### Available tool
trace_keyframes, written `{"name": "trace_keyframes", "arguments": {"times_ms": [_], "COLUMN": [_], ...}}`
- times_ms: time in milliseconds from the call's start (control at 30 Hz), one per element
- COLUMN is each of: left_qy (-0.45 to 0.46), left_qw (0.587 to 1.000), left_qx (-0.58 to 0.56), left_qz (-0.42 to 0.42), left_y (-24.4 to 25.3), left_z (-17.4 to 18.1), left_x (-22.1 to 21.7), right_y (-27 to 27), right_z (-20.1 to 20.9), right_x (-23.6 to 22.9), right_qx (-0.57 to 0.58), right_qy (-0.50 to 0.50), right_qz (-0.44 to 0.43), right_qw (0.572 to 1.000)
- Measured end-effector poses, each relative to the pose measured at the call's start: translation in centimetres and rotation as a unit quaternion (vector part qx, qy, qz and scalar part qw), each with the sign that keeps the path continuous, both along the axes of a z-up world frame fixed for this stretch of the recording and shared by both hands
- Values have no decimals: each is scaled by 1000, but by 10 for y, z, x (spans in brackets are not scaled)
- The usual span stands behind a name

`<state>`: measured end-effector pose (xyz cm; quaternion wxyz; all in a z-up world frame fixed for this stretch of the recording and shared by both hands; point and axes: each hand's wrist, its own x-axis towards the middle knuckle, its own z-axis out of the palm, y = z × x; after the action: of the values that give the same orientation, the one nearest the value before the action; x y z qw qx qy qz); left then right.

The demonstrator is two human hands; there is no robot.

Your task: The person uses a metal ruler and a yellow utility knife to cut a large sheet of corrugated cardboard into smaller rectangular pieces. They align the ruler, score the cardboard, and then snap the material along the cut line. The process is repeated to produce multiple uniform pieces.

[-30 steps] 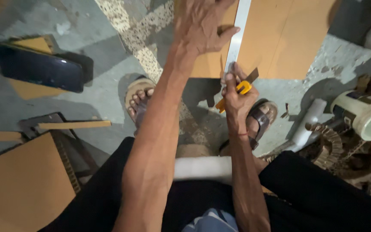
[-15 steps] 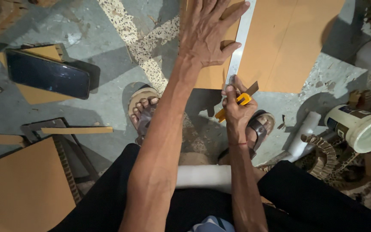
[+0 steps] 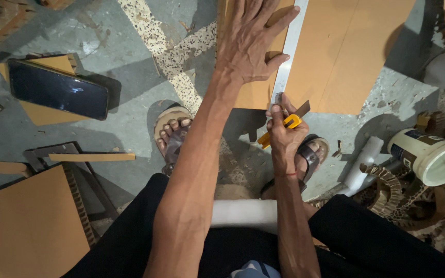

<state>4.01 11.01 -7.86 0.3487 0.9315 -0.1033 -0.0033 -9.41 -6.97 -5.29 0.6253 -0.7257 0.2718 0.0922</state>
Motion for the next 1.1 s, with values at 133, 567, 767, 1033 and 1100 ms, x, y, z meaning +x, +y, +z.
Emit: {"name": "trace_keyframes", "arguments": {"times_ms": [133,567,767,1033,1100], "left_qy": [4,3,3,28,35], "left_qw": [1000,1000,1000,990,979], "left_qx": [1,3,17,124,186], "left_qz": [2,-2,-3,-58,-75], "left_y": [0,1,0,-9,-18], "left_z": [2,4,5,22,26], "left_x": [0,1,2,26,35], "right_y": [1,0,-2,-3,-4], "right_z": [2,1,2,7,8], "right_x": [1,3,3,6,7], "right_qx": [-9,-16,-14,-20,-8], "right_qy": [8,9,8,33,23], "right_qz": [4,4,16,18,18], "right_qw": [1000,1000,1000,999,1000]}}
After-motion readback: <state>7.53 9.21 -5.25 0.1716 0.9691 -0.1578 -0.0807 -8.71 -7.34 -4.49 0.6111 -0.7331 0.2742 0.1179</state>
